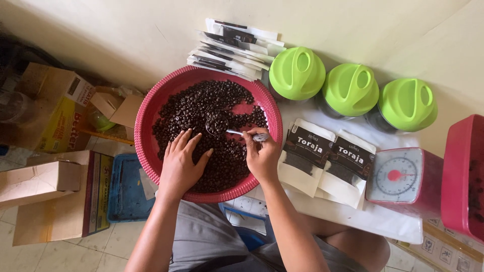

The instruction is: Sorting through roasted coffee beans in a bowl to remove defects using a spoon and fingers

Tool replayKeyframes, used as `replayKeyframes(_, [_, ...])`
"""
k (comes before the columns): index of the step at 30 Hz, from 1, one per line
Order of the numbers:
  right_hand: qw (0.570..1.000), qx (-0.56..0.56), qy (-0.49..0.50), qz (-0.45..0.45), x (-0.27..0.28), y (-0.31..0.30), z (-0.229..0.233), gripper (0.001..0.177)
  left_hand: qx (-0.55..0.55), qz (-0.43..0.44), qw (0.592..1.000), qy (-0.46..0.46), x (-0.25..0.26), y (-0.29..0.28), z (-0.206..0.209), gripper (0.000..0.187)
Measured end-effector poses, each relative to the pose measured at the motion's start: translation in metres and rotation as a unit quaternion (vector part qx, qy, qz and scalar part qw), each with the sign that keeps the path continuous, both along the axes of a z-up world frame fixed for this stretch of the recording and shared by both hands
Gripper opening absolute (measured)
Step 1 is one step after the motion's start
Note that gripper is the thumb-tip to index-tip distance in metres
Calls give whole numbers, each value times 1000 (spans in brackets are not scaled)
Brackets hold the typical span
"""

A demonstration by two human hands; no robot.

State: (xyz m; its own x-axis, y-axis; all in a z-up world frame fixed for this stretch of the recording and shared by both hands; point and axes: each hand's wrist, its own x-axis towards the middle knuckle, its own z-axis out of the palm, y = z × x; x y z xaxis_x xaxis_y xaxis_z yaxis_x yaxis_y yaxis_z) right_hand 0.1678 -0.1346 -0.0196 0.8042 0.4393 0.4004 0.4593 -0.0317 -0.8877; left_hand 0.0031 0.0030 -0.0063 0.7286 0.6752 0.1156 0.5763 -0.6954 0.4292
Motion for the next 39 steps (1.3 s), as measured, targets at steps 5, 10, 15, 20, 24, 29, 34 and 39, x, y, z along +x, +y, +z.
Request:
replayKeyframes(5, [1000, 4, -3, 0, 1, 0, 2, 13, -8, 3, 1000, 2, -1, -2, 7, 57])
replayKeyframes(10, [1000, 18, 0, 6, 0, 0, 9, 13, -9, 2, 1000, 4, -1, -2, 9, 57])
replayKeyframes(15, [1000, 24, -7, 4, 0, 0, 6, 14, -15, 1, 1000, 3, -1, -3, 9, 57])
replayKeyframes(20, [999, 30, -17, 8, 0, 0, 6, 13, -12, -3, 1000, -1, 0, -2, 10, 57])
replayKeyframes(24, [999, 18, -43, -4, -1, 0, 6, 12, -7, 0, 1000, 0, -1, -3, 9, 56])
replayKeyframes(29, [999, 12, -46, -5, -1, 1, 3, 14, -6, 2, 1000, -4, -1, -3, 8, 56])
replayKeyframes(34, [999, 20, -32, -9, -2, 0, 6, 14, -16, -1, 1000, -4, -2, -4, 14, 56])
replayKeyframes(39, [999, 1, -45, -19, -4, 1, 7, 13, -9, 0, 1000, -5, 0, -4, 11, 55])
